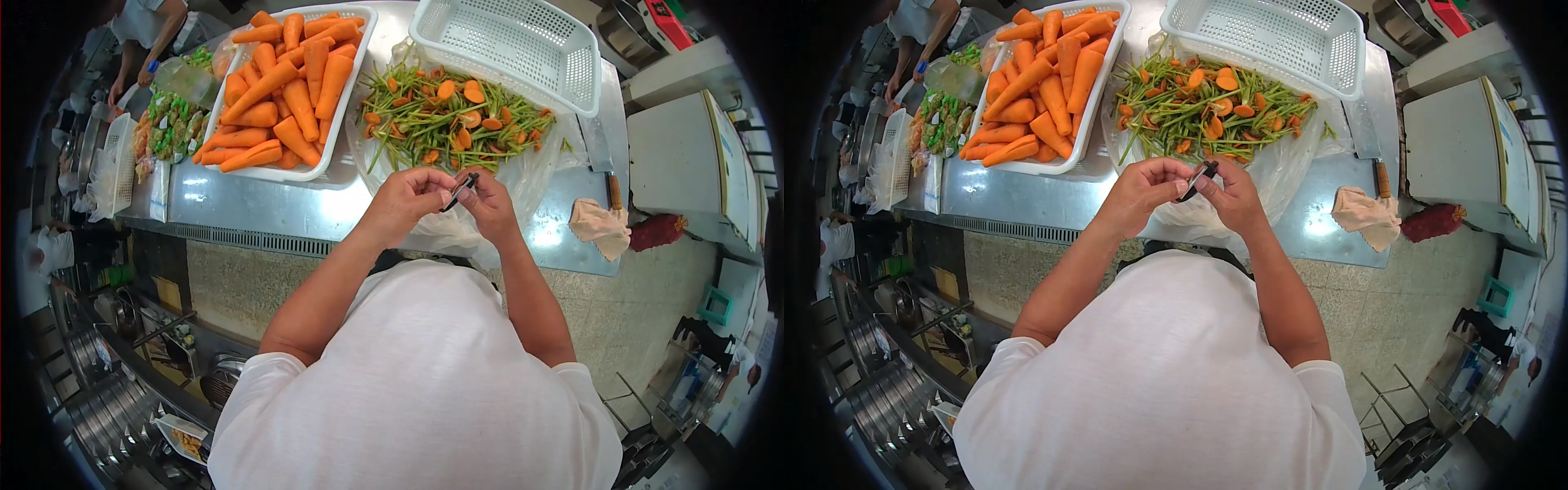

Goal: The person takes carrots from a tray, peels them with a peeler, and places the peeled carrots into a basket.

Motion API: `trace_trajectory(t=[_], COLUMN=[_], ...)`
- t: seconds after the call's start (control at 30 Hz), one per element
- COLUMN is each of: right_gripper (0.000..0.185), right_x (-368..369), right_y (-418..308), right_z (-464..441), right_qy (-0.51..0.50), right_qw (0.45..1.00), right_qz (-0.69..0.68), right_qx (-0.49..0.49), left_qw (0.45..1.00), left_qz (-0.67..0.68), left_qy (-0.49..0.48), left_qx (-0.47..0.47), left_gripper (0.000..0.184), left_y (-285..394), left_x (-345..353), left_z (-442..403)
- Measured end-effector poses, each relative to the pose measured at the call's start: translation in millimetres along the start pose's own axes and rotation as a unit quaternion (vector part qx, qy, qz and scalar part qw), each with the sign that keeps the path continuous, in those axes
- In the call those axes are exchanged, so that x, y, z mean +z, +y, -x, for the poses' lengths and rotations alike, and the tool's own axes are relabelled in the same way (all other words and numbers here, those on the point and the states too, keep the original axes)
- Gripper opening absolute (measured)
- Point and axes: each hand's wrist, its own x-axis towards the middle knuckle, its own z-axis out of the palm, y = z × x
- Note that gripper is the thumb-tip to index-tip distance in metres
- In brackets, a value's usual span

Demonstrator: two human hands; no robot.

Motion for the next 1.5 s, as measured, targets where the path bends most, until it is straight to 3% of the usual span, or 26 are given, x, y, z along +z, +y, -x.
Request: trace_trajectory(t=[0.1,0.5,0.77,1.0,1.5], right_gripper=[0.027,0.028,0.026,0.027,0.026], right_x=[3,3,9,14,16], right_y=[-4,11,1,3,9], right_z=[0,-3,-4,-5,-2], right_qy=[-0.024,-0.104,-0.123,-0.121,-0.114], right_qw=[0.994,0.976,0.973,0.982,0.982], right_qz=[-0.100,-0.188,-0.191,-0.143,-0.147], right_qx=[0.023,0.028,0.031,-0.006,0.026], left_qw=[1.000,0.998,0.994,0.996,0.998], left_qz=[-0.016,-0.037,-0.104,-0.080,-0.061], left_qy=[-0.003,-0.026,-0.019,-0.011,-0.008], left_qx=[-0.005,-0.041,-0.042,-0.023,-0.013], left_gripper=[0.020,0.018,0.019,0.017,0.017], left_y=[1,6,8,7,-1], left_x=[1,-1,-1,-2,-4], left_z=[0,-1,3,6,6])
